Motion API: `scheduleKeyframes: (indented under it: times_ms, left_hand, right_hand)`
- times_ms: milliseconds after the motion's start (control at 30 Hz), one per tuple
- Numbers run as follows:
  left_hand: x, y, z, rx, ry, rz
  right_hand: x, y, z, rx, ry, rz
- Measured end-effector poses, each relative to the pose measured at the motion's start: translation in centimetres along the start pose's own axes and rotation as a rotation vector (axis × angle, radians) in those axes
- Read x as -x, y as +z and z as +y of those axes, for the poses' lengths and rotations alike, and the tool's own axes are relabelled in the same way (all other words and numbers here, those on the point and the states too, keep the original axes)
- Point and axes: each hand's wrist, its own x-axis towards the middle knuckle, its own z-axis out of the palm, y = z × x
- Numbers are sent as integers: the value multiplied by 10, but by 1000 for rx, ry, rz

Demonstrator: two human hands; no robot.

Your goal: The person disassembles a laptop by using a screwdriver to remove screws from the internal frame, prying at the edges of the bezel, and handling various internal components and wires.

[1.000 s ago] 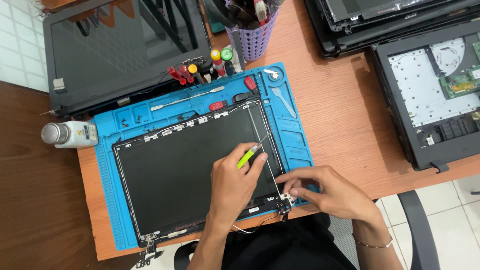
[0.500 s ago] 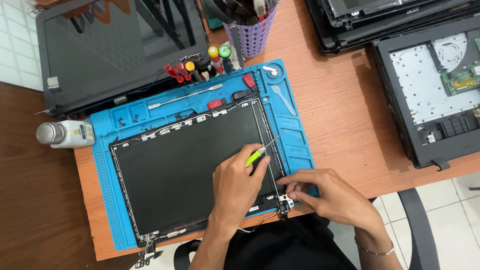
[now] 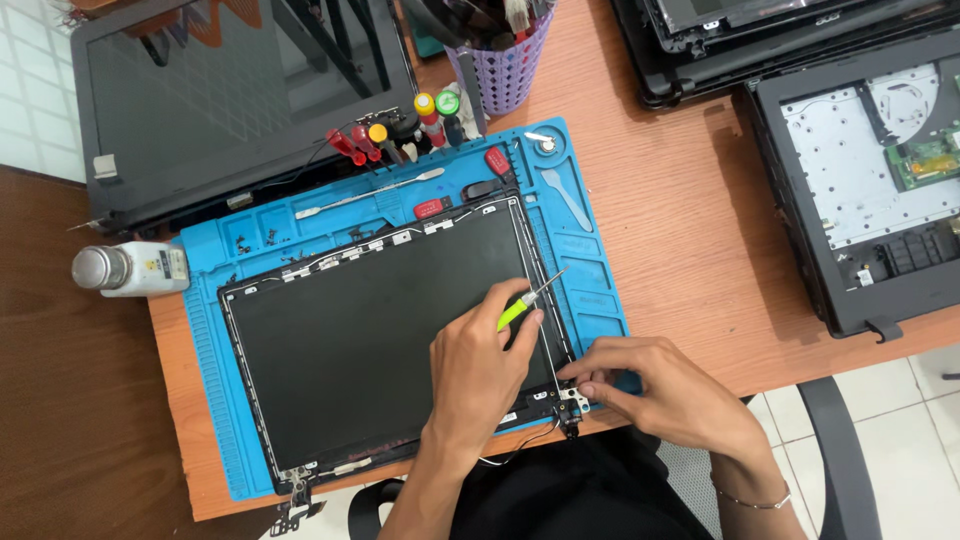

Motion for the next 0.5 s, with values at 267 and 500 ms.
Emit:
scheduleKeyframes:
  times_ms: [267, 500]
  left_hand:
    - [-1, -1, 1, 25, -78, -18]
    - [1, -2, -5, 158, -116, 108]
  right_hand:
    - [0, -1, 6, -27, -98, -5]
    - [1, 3, 30, -412, -46, -58]
